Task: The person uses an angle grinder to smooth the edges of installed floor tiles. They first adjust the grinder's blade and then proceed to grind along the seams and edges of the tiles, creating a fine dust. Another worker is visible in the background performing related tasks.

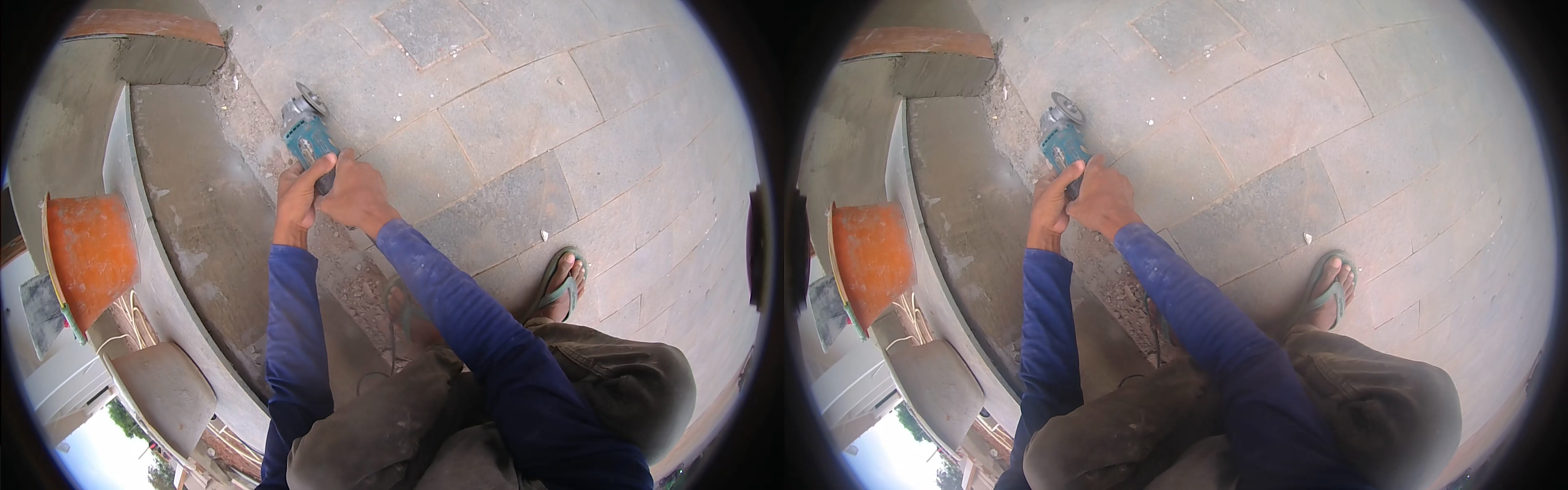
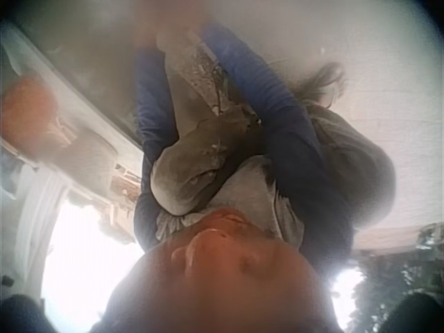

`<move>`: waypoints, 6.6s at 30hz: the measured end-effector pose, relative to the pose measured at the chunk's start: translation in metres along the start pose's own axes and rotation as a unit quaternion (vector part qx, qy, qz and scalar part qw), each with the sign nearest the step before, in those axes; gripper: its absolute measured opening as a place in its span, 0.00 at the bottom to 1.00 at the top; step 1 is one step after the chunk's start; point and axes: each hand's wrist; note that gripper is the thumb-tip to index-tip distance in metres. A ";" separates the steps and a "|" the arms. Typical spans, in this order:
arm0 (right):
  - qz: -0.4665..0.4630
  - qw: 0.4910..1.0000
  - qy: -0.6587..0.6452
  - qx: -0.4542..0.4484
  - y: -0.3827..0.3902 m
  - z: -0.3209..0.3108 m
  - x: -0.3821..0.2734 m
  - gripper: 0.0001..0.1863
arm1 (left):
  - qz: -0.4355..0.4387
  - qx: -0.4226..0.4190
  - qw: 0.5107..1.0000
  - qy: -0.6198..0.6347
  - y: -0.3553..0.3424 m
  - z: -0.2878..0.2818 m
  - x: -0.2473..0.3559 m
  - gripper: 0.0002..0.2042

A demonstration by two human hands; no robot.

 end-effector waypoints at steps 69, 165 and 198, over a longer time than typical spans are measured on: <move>0.030 0.999 0.000 -0.042 0.003 -0.006 0.000 0.40 | 0.007 0.025 1.000 0.004 0.002 0.007 -0.007 0.23; 0.027 0.999 -0.003 -0.025 0.035 0.002 0.020 0.41 | -0.003 0.030 1.000 0.004 0.020 0.014 -0.040 0.21; 0.029 0.999 -0.005 -0.039 0.050 0.002 0.030 0.42 | 0.002 0.025 1.000 0.009 0.030 0.018 -0.056 0.21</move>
Point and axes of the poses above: each hand's wrist, its own y-axis away from the middle knuckle, its own z-axis out of the palm, x = y × z, and after that the axes turned 10 degrees about -z, right-handed
